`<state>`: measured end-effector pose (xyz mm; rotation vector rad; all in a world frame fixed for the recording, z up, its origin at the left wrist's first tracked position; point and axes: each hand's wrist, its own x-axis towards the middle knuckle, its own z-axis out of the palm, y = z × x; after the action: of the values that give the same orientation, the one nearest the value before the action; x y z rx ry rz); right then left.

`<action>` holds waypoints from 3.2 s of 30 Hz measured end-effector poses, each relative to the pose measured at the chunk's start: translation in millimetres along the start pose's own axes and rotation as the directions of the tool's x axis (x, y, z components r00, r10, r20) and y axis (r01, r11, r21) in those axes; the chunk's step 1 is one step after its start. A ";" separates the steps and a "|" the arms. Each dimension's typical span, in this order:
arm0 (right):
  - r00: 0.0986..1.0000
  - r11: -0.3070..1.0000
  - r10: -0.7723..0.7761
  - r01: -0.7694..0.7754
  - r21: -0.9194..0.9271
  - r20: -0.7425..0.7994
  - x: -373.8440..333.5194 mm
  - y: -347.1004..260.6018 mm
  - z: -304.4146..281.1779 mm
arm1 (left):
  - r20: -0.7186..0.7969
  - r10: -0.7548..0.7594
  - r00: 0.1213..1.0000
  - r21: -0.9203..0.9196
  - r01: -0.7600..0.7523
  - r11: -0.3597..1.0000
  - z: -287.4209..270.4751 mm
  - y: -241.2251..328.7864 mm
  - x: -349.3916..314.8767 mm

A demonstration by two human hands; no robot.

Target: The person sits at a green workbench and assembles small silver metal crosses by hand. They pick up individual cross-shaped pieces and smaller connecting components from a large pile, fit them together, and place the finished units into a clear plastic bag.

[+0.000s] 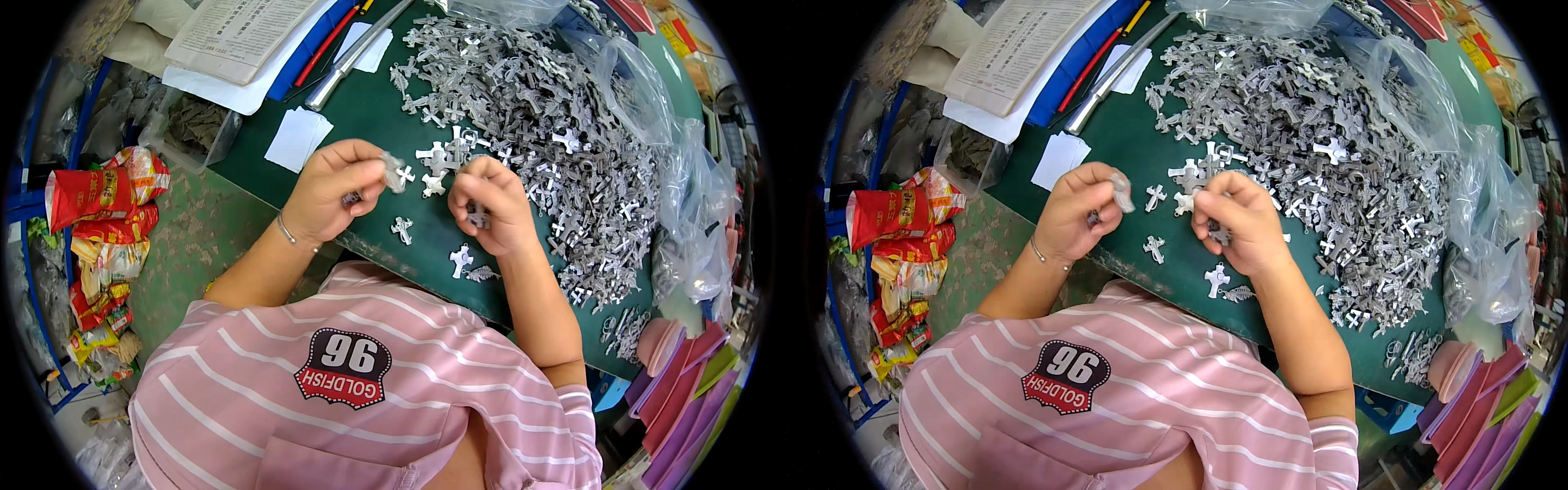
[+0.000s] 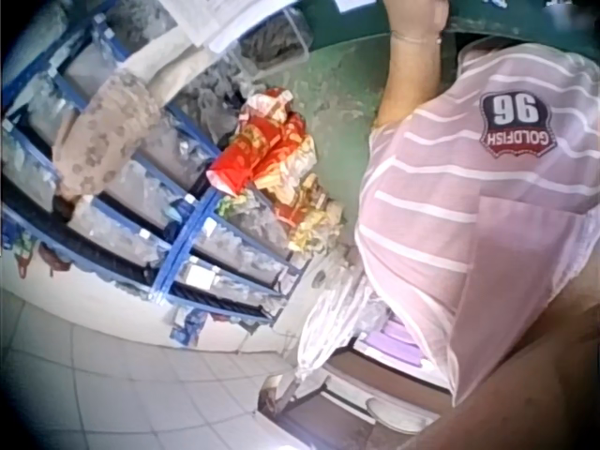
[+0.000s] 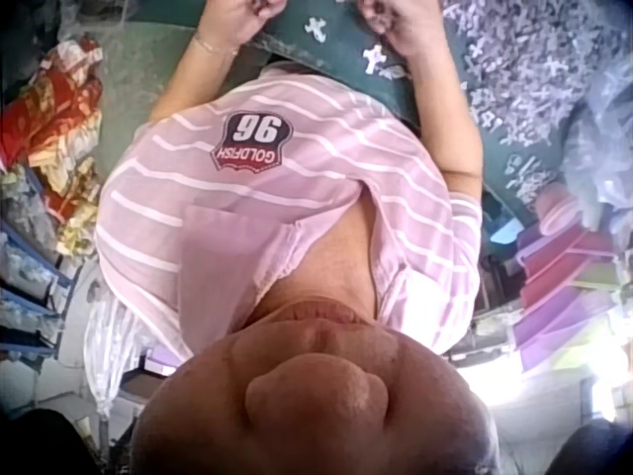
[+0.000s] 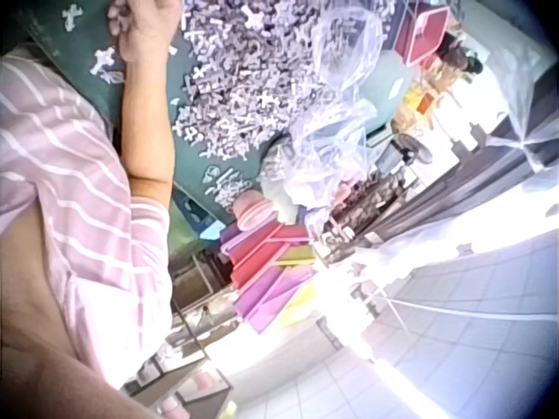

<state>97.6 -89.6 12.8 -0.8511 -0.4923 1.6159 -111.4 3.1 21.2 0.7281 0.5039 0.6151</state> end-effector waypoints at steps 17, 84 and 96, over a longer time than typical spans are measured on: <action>0.966 0.466 -0.256 0.144 -0.873 0.023 4.1 11.3 12.2 | 0.084 0.015 0.996 0.972 -0.086 0.219 19.7 -11.5 -15.5; 0.955 0.847 -0.289 0.286 0.449 -0.064 -86.6 4.1 -40.6 | 0.107 -0.294 0.950 0.366 0.237 0.900 39.7 -24.9 43.6; 0.934 0.898 -0.316 0.351 0.266 -0.166 -96.3 -14.5 -52.6 | 0.018 -0.360 0.933 0.085 0.357 0.930 62.7 -45.8 43.2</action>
<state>151.5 -186.3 14.2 -0.5971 -0.2854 1.2711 -26.6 -23.4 18.9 0.6985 0.6160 0.2404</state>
